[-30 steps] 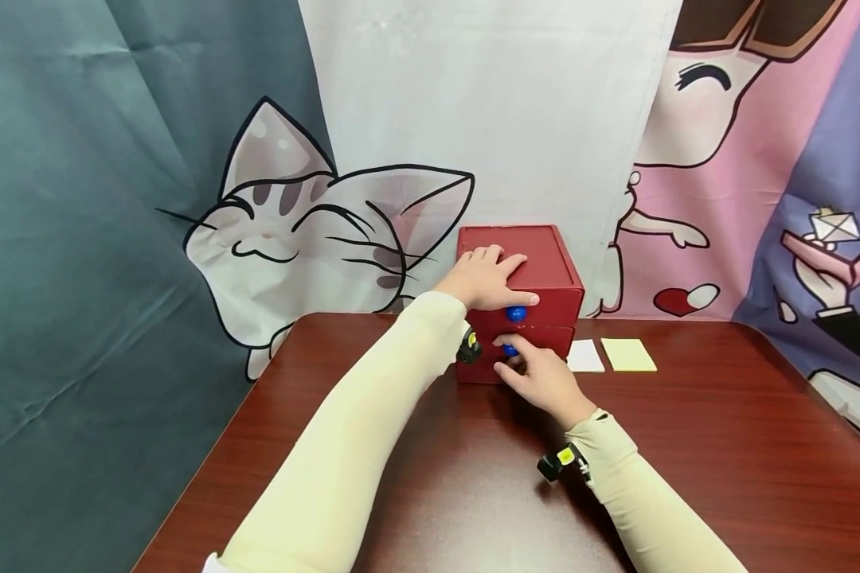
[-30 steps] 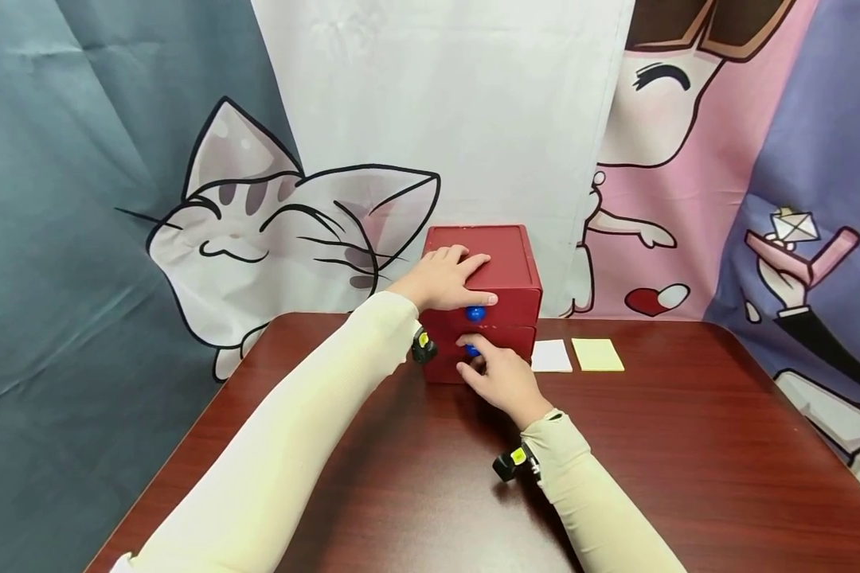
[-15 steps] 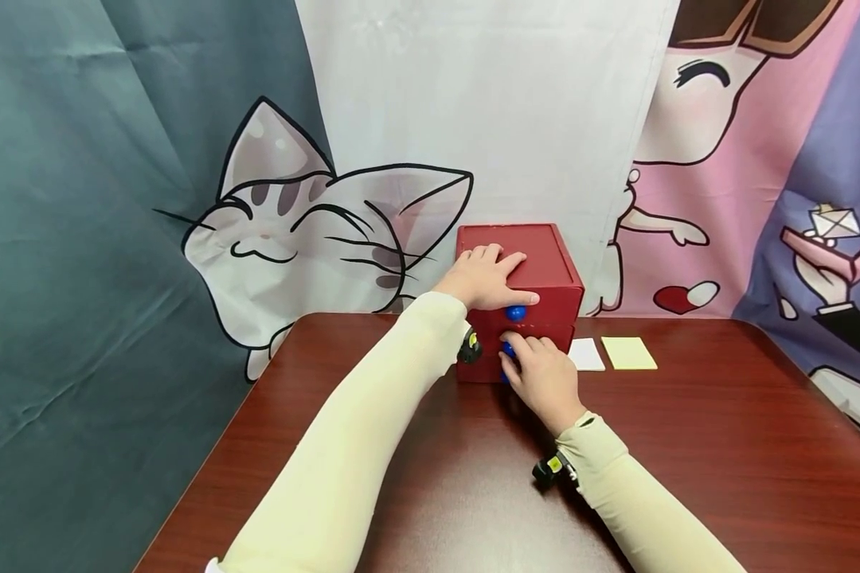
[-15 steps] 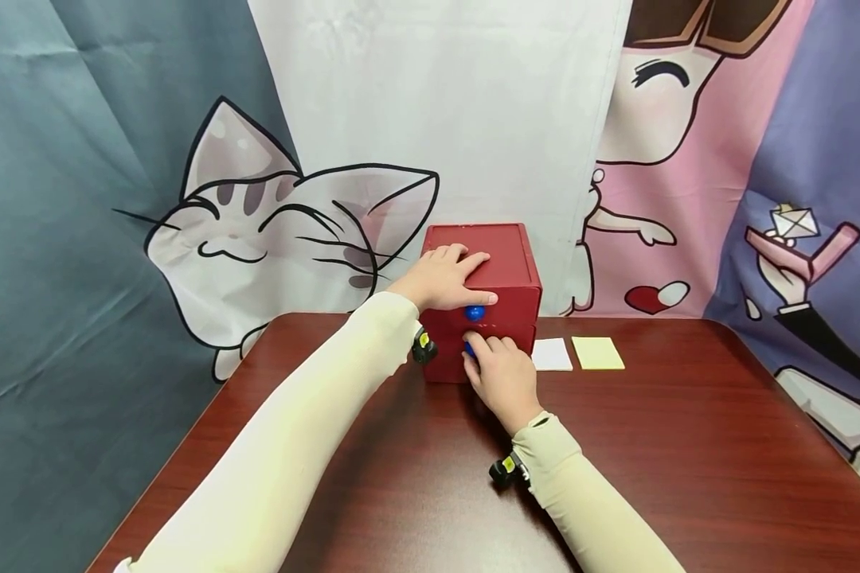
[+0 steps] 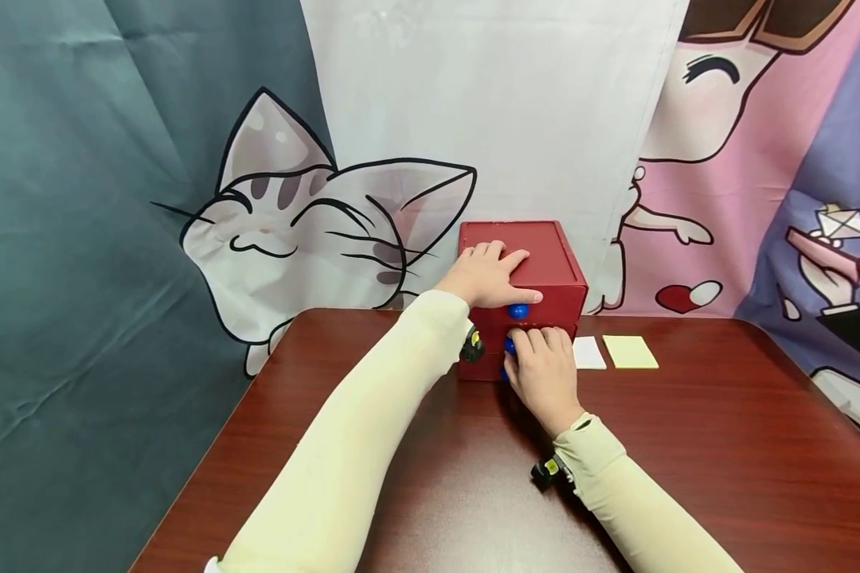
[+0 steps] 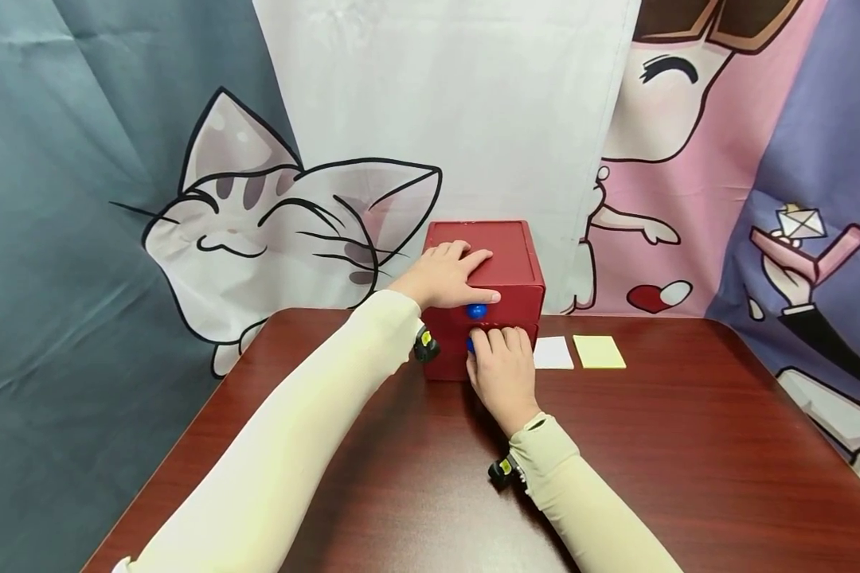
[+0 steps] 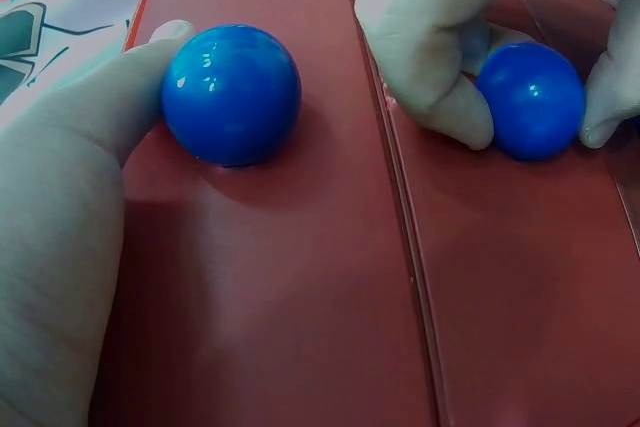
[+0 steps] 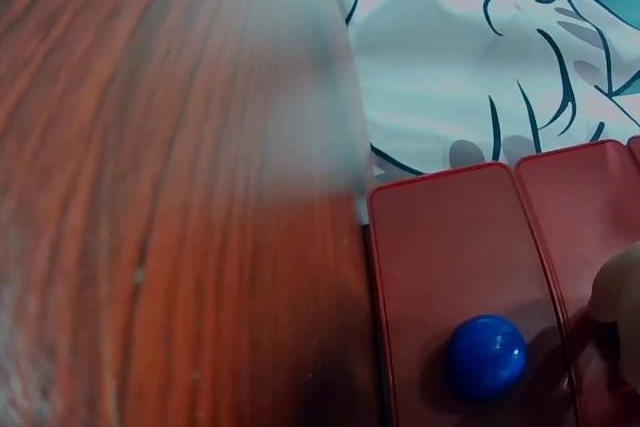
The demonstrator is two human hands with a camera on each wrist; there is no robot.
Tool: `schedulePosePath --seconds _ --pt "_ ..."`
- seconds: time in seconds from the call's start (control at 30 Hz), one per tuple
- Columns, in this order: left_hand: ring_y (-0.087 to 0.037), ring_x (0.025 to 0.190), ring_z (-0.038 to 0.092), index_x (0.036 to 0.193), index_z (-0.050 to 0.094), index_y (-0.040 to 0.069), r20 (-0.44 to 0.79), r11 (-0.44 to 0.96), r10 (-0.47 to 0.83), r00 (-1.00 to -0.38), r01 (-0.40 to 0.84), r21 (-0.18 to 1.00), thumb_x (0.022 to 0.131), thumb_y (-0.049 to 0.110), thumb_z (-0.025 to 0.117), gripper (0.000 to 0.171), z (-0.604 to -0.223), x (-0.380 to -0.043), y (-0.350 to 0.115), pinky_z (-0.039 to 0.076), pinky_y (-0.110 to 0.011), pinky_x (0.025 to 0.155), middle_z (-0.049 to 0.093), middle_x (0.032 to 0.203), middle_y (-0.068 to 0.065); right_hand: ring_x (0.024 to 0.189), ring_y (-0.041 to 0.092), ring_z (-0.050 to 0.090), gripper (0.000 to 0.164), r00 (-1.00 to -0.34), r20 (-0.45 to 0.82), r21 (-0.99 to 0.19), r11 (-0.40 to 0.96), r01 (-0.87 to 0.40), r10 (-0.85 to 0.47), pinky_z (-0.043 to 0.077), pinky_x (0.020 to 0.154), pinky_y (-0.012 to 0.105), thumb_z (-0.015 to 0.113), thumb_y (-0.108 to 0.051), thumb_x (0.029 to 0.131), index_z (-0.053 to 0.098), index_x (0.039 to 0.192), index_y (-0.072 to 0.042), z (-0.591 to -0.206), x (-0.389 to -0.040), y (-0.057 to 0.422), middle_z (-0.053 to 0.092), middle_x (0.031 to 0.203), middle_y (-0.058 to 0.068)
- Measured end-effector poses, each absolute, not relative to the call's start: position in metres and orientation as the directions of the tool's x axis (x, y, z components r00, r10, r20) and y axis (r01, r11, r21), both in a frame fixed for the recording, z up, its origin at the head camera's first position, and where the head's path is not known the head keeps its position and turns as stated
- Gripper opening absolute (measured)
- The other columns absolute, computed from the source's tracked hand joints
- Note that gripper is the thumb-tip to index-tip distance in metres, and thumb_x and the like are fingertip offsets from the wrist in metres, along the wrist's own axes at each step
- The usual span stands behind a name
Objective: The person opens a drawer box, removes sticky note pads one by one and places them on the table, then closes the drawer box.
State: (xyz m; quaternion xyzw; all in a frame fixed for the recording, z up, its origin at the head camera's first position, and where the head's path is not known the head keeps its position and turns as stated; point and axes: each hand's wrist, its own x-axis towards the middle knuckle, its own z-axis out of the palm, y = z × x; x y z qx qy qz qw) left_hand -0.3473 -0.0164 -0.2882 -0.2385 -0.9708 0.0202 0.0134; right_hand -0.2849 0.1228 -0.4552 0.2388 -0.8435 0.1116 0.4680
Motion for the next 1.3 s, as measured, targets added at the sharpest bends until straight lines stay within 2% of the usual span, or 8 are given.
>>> schedulePosePath --seconds 0.07,0.13,0.33,0.57,0.73,0.9,1.3 --pt "-0.026 0.144 0.030 0.161 0.025 0.033 0.021 0.885 0.464 -0.886 0.463 -0.045 0.089 0.080 0.043 0.088 -0.288 -0.347 -0.016 0.022 -0.047 0.121 0.032 0.157 -0.006 0.091 0.039 0.052 0.025 -0.444 0.843 0.040 0.859 -0.510 -0.304 0.039 0.099 0.057 0.067 -0.016 0.086 0.062 0.107 -0.003 -0.455 -0.284 0.123 0.057 0.087 0.014" --pt "-0.025 0.143 0.030 0.161 0.025 0.033 0.026 0.885 0.464 -0.885 0.463 -0.044 0.089 0.080 0.043 0.088 -0.288 -0.348 -0.015 0.022 -0.047 0.120 0.032 0.156 -0.006 0.092 0.040 0.052 0.025 -0.443 0.843 0.035 0.852 -0.522 -0.306 0.037 0.099 0.058 0.068 -0.016 0.085 0.061 0.105 -0.003 -0.455 -0.284 0.123 0.056 0.086 0.014" --pt "-0.025 0.143 0.031 0.160 0.025 0.033 0.027 0.885 0.464 -0.885 0.464 -0.031 0.088 0.080 0.044 0.088 -0.291 -0.349 -0.017 0.023 -0.048 0.120 0.032 0.157 -0.006 0.086 0.038 0.050 0.018 -0.438 0.848 0.009 0.835 -0.550 -0.298 0.036 0.085 0.055 0.062 -0.018 0.084 0.058 0.094 -0.004 -0.455 -0.282 0.122 0.056 0.082 0.012" --pt "-0.026 0.144 0.029 0.161 0.025 0.033 0.024 0.890 0.456 -0.890 0.455 -0.027 0.088 0.082 0.043 0.090 -0.293 -0.350 -0.020 0.023 -0.049 0.120 0.031 0.158 -0.006 0.084 0.038 0.049 0.018 -0.411 0.862 0.013 0.824 -0.567 -0.296 0.035 0.089 0.058 0.059 -0.018 0.083 0.057 0.090 -0.002 -0.455 -0.276 0.119 0.057 0.081 0.012" --pt "-0.026 0.145 0.028 0.161 0.024 0.033 0.016 0.886 0.463 -0.886 0.463 -0.005 0.087 0.082 0.044 0.090 -0.292 -0.351 -0.019 0.022 -0.048 0.121 0.030 0.159 -0.006 0.085 0.040 0.051 0.018 -0.399 0.865 0.027 0.822 -0.569 -0.305 0.035 0.098 0.062 0.059 -0.019 0.082 0.057 0.088 -0.002 -0.455 -0.272 0.122 0.058 0.081 0.014" --pt "-0.026 0.145 0.029 0.161 0.025 0.034 0.021 0.886 0.464 -0.885 0.464 -0.009 0.087 0.082 0.044 0.090 -0.290 -0.351 -0.019 0.022 -0.048 0.120 0.030 0.159 -0.006 0.086 0.040 0.051 0.016 -0.414 0.848 0.027 0.808 -0.588 -0.330 0.033 0.103 0.066 0.060 -0.020 0.084 0.057 0.088 -0.004 -0.452 -0.265 0.125 0.058 0.082 0.014" --pt "-0.024 0.144 0.029 0.161 0.024 0.034 0.014 0.888 0.460 -0.888 0.460 -0.003 0.087 0.081 0.044 0.089 -0.289 -0.348 -0.019 0.020 -0.047 0.121 0.031 0.158 -0.005 0.081 0.037 0.051 0.017 -0.448 0.815 0.025 0.793 -0.608 -0.368 0.033 0.103 0.065 0.065 -0.020 0.084 0.061 0.092 -0.006 -0.450 -0.245 0.129 0.061 0.083 0.012"
